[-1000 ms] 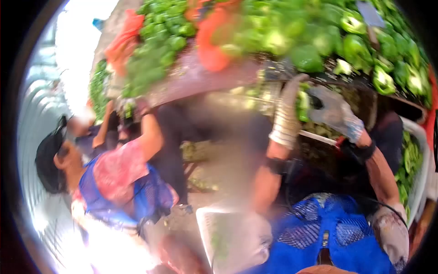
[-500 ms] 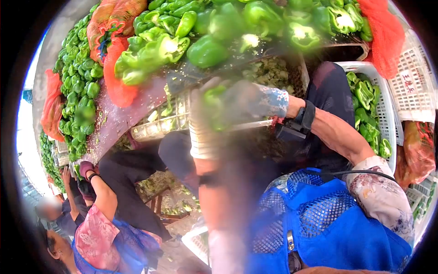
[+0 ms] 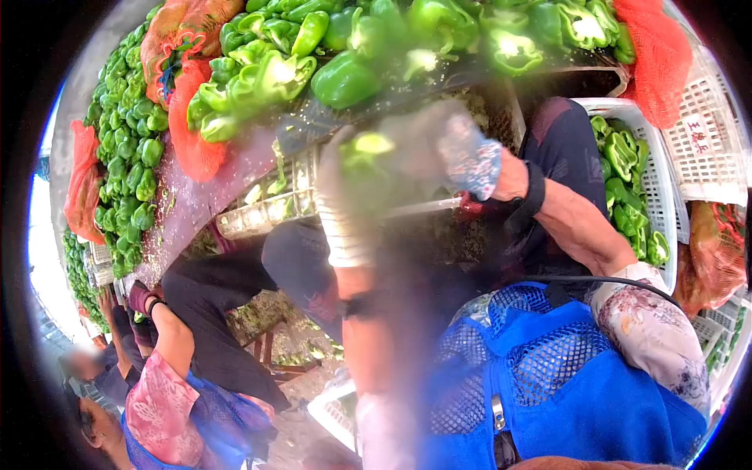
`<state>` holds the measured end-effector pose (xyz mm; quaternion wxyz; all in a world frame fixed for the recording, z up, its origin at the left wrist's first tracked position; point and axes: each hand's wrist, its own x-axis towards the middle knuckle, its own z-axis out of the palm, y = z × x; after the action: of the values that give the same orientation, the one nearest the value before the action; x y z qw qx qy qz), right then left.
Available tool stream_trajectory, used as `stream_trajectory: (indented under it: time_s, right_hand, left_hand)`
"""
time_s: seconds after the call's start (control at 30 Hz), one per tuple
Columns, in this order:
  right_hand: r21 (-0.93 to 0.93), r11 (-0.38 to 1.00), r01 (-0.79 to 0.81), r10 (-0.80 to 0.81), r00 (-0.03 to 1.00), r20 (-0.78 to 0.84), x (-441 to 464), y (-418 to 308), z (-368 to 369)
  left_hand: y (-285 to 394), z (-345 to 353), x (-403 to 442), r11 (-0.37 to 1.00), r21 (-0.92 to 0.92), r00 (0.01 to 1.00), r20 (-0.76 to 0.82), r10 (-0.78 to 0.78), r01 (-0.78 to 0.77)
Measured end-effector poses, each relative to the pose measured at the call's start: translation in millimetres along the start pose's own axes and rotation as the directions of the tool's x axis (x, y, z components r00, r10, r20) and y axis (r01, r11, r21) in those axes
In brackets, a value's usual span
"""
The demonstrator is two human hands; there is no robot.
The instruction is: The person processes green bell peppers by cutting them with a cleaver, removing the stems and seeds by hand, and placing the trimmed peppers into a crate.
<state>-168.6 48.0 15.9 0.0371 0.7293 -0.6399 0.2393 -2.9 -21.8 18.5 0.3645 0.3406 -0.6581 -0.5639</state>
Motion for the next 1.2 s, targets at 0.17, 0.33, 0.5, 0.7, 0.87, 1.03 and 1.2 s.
stream_trajectory:
  time_s: [0.17,0.33,0.5,0.7,0.87,1.03,1.2]
  right_hand:
    - [0.179,0.983,-0.043,0.085,0.969,-0.233,-4,41,-8]
    - [0.52,0.841,0.149,-0.009,0.965,-0.261,3,3,9]
    - [0.305,0.938,-0.163,0.135,0.985,0.11,1,-17,-6]
    - [0.489,0.785,-0.379,0.297,0.924,0.241,18,4,-24]
    - [0.43,0.868,-0.249,0.339,0.929,-0.146,14,50,-10]
    - [0.252,0.935,-0.248,0.329,0.873,-0.361,17,38,-33]
    - [0.205,0.967,-0.15,0.208,0.932,-0.298,13,41,-30]
  left_hand:
    - [16,-1,-3,0.629,-0.738,0.942,0.024,-0.336,0.243]
    - [43,16,-11,0.778,-0.602,0.951,-0.095,-0.293,0.18]
    - [28,13,-10,0.781,-0.601,0.984,0.054,-0.17,0.168]
    - [40,14,-14,0.776,-0.622,0.988,-0.023,-0.154,0.106]
    - [85,2,-10,0.879,-0.403,0.961,-0.203,0.186,-0.256]
    - [58,-8,30,0.761,0.346,0.799,-0.05,0.599,-0.549]
    - [76,-2,25,0.84,-0.335,0.897,-0.271,0.349,-0.428]
